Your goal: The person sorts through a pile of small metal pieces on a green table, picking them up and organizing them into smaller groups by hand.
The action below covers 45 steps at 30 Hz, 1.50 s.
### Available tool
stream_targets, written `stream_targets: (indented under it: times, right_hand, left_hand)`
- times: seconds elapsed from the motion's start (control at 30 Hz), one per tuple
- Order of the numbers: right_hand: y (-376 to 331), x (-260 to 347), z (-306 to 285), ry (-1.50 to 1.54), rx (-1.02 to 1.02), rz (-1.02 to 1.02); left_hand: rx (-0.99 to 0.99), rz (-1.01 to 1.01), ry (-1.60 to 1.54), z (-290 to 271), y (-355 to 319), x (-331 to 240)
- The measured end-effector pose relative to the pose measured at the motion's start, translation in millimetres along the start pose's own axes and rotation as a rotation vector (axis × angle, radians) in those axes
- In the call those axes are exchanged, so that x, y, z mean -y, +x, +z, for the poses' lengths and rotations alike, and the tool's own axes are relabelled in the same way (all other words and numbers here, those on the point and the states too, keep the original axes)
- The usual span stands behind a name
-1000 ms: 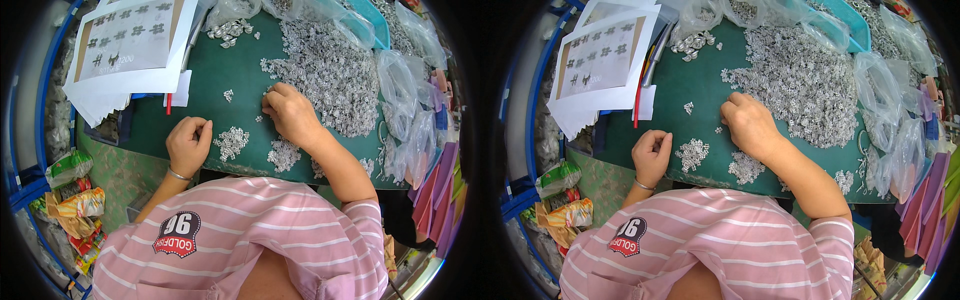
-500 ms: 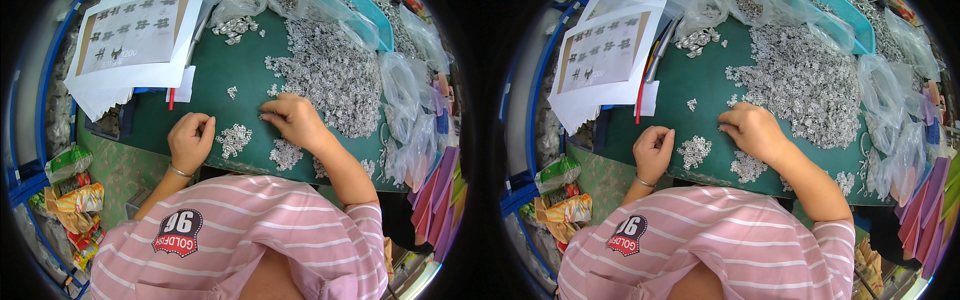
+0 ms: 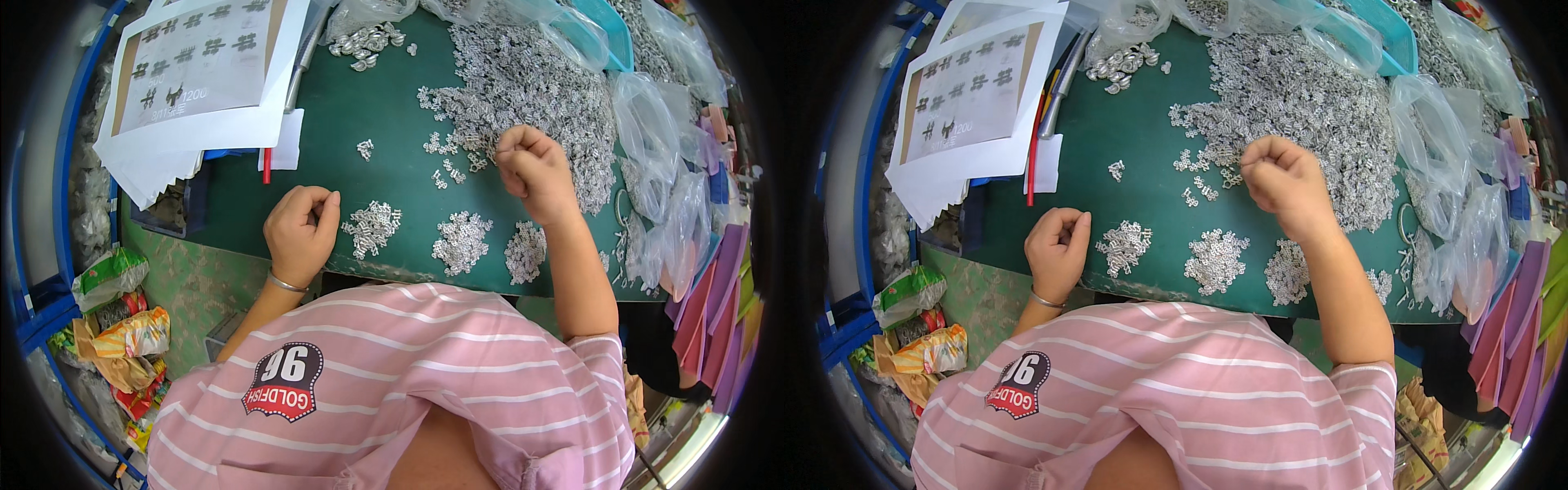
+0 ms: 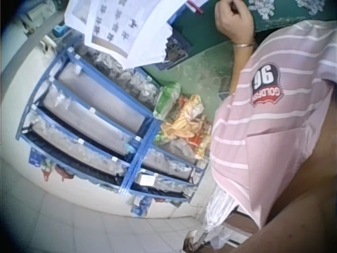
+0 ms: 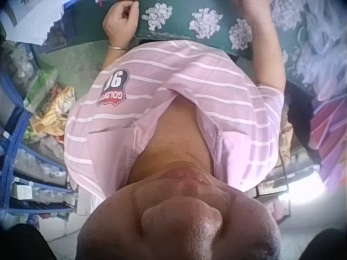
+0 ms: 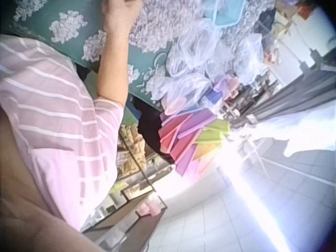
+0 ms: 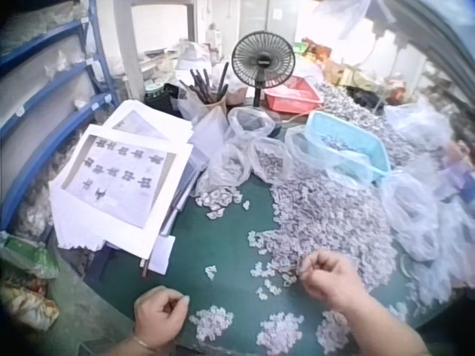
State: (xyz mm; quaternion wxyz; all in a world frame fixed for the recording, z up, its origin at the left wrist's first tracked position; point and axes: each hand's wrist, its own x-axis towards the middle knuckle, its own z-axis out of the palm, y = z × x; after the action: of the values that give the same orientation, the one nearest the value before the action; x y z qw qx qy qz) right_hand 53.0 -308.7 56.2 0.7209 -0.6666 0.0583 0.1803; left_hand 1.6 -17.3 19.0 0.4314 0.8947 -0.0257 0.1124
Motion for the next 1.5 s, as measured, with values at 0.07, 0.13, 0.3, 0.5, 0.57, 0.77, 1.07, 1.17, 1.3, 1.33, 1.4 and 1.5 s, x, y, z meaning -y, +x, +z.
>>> stream_targets:
  times: [0.07,0.13,0.3,0.5,0.57,0.77,1.07,1.17,1.3,1.33,1.4,1.5]
  right_hand:
    - [-3,-12,8,-0.514,-0.071,-0.135]
    - [-8,-17,20,-0.829,0.017,-0.338]
    - [-9,-9,26,-0.937,-0.076,-0.354]
    - [-13,-17,25,-1.104,-0.037,-0.442]
    - [-12,-18,21,-1.075,-0.026,-0.383]
    - [-11,-19,22,-1.090,-0.009,-0.460]
    - [-9,-22,21,-1.061,-0.018,-0.474]
    - [-8,-20,22,-1.073,-0.055,-0.462]
    - [-8,-22,24,-1.091,0.022,-0.504]
    - [-8,-23,24,-1.103,0.023,-0.511]
    - [-6,-21,26,-1.110,0.010,-0.526]
    - [-4,-17,28,-1.116,0.007,-0.549]
  left_hand:
    - [-0.006,-0.020,0.001,0,0,0]
    - [-0.007,-0.028,-0.005,0,0,0]
    - [-0.008,-0.018,0.009,0,0,-1]
    - [-0.002,-0.001,-0.010,0,-1,1]
    - [-0.002,0.014,-0.015,1,-2,2]
    - [0.001,0.008,-0.003,1,-1,0]
    - [-0.002,0.020,-0.013,1,-1,2]
    - [-0.006,0.014,-0.021,1,-2,3]
    - [-0.001,0.020,-0.019,1,-1,3]
    - [-0.003,0.021,-0.014,1,-1,2]
    - [-0.002,0.011,0.002,0,0,-1]
    - [-0.005,-0.001,0.007,0,0,-1]
